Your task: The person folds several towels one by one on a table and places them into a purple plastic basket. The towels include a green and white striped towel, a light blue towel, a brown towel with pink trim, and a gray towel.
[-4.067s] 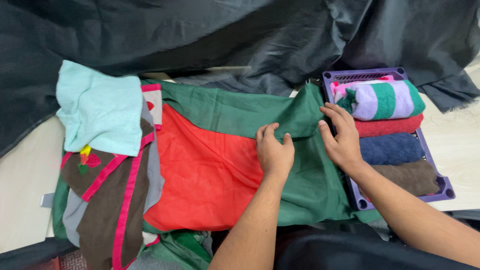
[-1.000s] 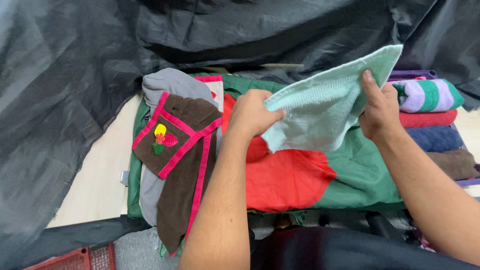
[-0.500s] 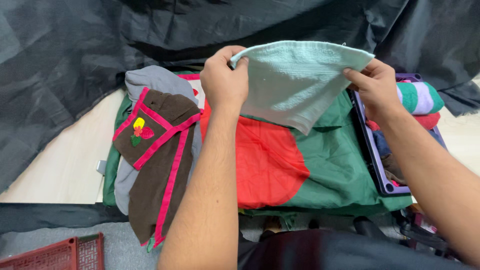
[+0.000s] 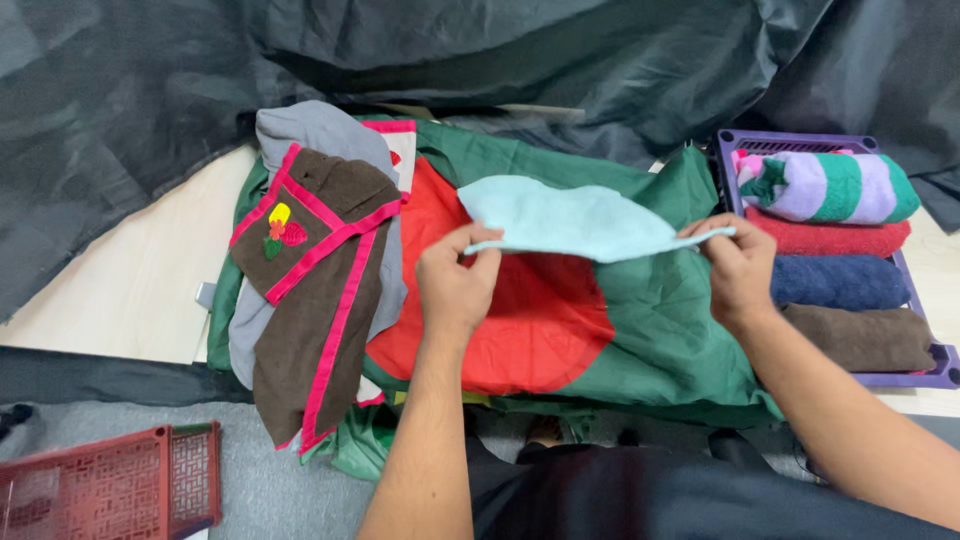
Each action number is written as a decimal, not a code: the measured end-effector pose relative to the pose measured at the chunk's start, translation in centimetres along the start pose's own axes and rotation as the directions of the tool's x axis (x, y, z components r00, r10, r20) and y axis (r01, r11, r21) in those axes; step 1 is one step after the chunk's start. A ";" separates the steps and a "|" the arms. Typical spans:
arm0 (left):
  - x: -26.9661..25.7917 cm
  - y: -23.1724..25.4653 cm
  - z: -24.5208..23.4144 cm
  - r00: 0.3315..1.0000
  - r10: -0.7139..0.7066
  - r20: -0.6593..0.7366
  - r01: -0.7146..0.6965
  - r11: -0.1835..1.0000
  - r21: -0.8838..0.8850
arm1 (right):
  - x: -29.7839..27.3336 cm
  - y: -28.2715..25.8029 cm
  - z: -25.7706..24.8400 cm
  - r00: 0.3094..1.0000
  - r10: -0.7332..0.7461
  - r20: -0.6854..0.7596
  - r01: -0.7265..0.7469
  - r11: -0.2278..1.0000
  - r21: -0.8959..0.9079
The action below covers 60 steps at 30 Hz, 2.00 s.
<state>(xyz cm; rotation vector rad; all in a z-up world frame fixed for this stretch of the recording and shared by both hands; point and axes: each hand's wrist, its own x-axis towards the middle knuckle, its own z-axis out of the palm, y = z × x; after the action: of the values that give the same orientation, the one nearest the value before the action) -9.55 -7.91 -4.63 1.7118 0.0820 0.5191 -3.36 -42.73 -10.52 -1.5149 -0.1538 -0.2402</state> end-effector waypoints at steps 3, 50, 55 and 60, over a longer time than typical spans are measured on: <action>-4.2 -2.9 -0.4 0.895 -0.446 -0.024 0.435 0.858 0.274 | -3.9 3.6 -1.0 0.985 0.170 0.035 -0.162 0.973 -0.162; 8.1 -11.5 3.6 0.718 -0.693 -0.069 0.555 0.509 0.658 | 7.8 8.0 3.7 0.928 0.343 -0.145 -0.295 0.438 -0.849; 7.5 -9.5 4.2 0.632 -0.773 -0.049 0.601 0.450 0.660 | 8.1 9.0 4.2 0.894 0.416 -0.163 -0.321 0.343 -0.883; 7.6 -9.7 4.9 0.609 -0.790 -0.077 0.674 0.464 0.574 | 8.6 10.0 4.8 0.839 0.478 -0.260 -0.445 0.327 -0.834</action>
<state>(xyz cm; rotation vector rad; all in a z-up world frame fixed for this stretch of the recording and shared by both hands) 1.39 -7.75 -12.22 2.0590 0.8877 -0.4074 7.72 -38.10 -17.79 -2.5428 0.4876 0.2455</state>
